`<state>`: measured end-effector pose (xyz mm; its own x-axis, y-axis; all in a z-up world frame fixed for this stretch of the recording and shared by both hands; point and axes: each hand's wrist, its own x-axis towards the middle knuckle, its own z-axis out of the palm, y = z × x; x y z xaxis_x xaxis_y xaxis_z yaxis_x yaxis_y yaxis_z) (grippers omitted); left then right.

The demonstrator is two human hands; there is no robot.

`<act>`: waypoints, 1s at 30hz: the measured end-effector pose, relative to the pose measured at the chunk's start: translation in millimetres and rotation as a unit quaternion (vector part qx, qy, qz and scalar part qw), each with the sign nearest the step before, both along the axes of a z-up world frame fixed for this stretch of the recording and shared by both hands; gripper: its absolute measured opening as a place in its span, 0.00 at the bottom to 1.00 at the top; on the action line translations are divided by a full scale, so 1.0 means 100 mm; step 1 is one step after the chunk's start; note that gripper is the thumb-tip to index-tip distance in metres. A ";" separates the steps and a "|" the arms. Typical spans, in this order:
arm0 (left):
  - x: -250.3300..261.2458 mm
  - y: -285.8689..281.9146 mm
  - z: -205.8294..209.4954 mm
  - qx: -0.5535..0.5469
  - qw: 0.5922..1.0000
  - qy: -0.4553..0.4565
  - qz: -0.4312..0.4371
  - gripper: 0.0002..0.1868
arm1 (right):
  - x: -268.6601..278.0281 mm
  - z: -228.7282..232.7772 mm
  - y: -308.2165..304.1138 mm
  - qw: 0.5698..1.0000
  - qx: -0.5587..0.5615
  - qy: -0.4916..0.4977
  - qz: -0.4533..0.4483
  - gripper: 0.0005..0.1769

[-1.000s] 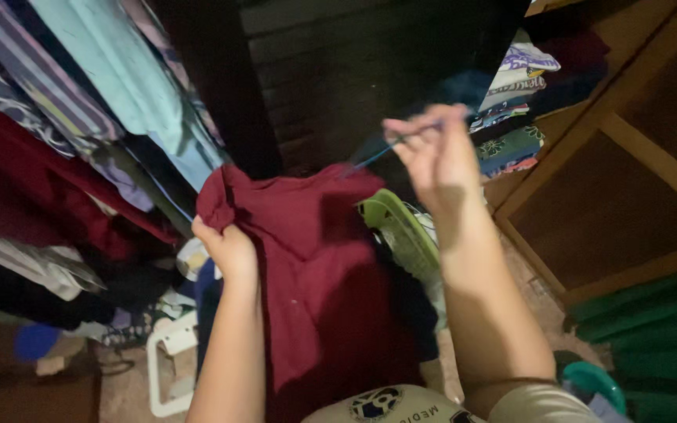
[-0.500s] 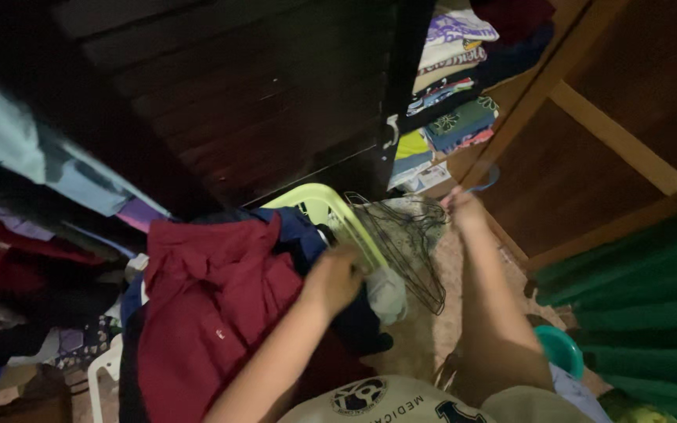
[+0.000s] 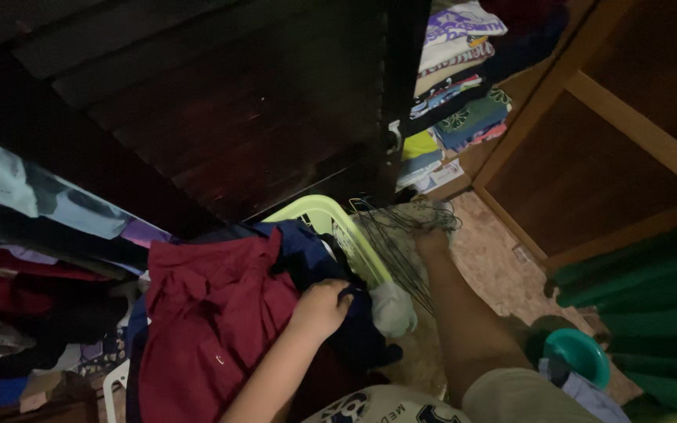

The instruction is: The person removes several items of clothing including a black garment, a white shirt, a blue jacket, a green hoodie, and a red shirt from hangers in a closet and places them into a laundry basket.

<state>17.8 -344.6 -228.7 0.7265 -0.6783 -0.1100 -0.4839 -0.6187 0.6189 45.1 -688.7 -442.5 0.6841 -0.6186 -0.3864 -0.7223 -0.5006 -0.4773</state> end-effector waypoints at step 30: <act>-0.68 3.09 0.68 -0.188 0.896 -0.142 0.377 0.18 | 0.19 2.97 4.43 0.754 -0.023 -0.569 0.327 0.25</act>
<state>-50.1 -35.4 -160.3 0.9562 0.0662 0.2853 -0.1874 -0.6100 0.7699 63.7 -245.3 -145.2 0.7208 0.0003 0.6931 0.5514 -0.6061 -0.5732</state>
